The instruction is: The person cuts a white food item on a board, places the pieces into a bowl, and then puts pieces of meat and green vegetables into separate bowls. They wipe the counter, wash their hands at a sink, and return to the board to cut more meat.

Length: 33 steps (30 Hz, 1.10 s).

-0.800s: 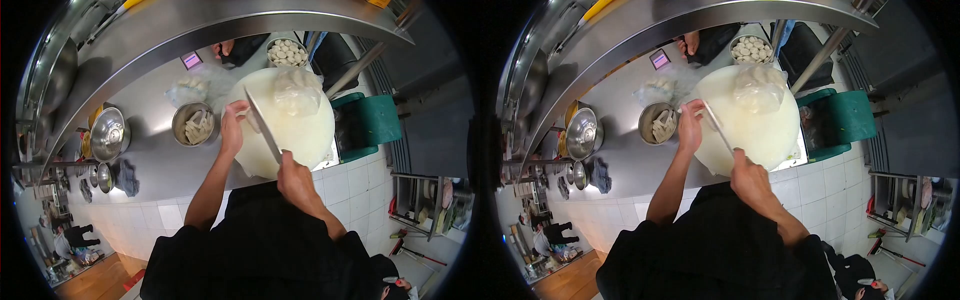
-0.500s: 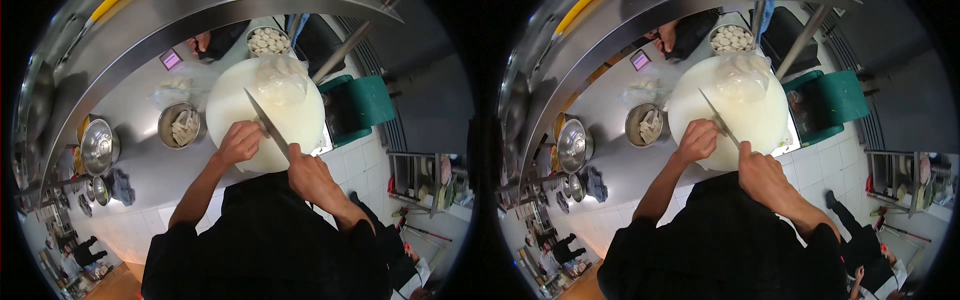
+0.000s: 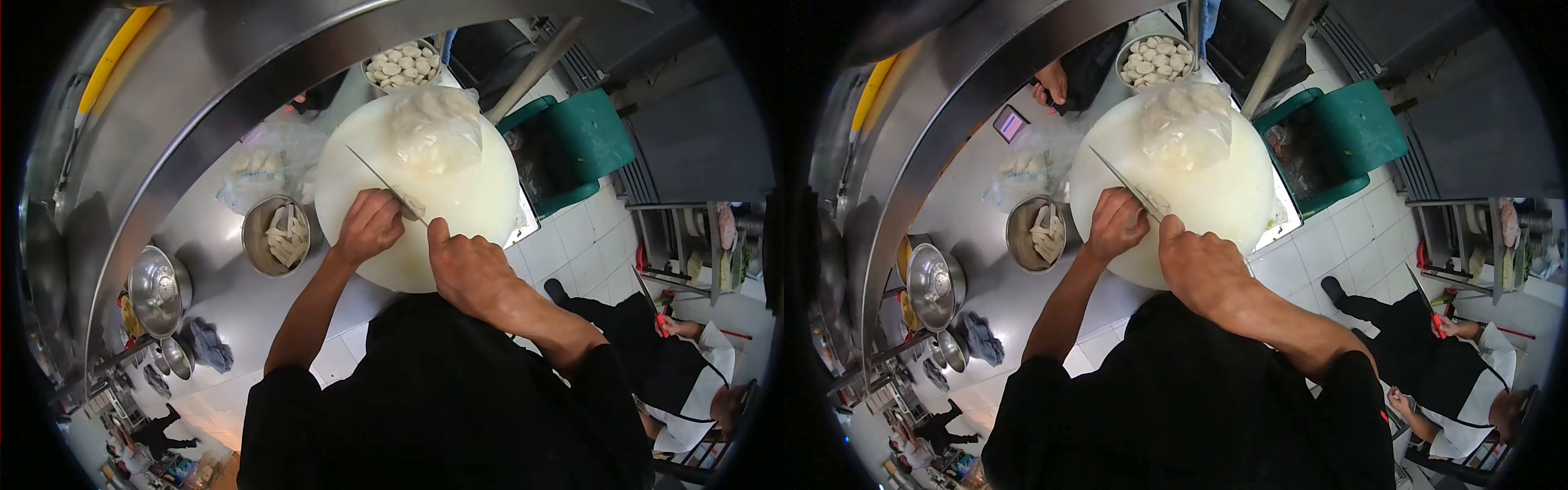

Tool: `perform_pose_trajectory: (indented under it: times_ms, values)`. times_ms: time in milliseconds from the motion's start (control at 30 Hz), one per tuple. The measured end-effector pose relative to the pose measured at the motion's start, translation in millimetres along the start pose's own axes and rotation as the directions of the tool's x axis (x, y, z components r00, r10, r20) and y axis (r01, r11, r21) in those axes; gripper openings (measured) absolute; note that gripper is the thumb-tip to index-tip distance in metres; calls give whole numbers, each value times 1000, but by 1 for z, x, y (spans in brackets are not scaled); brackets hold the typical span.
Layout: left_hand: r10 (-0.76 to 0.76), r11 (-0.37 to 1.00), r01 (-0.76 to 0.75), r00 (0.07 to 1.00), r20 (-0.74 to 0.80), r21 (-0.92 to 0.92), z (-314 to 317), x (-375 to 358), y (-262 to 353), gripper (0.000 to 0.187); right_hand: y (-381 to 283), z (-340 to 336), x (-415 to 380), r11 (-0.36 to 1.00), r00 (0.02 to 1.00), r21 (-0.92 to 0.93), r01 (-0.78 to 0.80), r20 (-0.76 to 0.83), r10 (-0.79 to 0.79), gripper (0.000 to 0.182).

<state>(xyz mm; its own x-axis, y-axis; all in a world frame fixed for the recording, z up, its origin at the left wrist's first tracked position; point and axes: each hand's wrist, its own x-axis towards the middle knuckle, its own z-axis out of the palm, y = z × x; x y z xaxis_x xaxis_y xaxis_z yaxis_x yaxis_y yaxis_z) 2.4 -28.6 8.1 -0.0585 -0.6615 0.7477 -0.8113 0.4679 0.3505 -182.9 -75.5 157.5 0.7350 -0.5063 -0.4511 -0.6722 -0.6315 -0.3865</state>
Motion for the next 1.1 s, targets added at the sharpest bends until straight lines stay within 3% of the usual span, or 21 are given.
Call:
perform_pose_trajectory:
  times_ms: [167,333,600,1100]
  values:
    - [-61,998,61,998,-5,-8,0,0,-7,35,-7,-11,15,998,995,-44,-47,83,51,13]
    - [-128,992,129,992,-21,6,1,1,-8,35,-2,-5,24,999,997,-17,-43,56,44,15]
    - [-38,998,38,999,-20,41,-1,1,-6,29,-4,-8,27,996,995,-69,-59,71,64,13]
    - [-163,987,160,982,-99,-30,0,-2,-4,30,-7,-12,41,999,998,-39,-8,69,11,16]
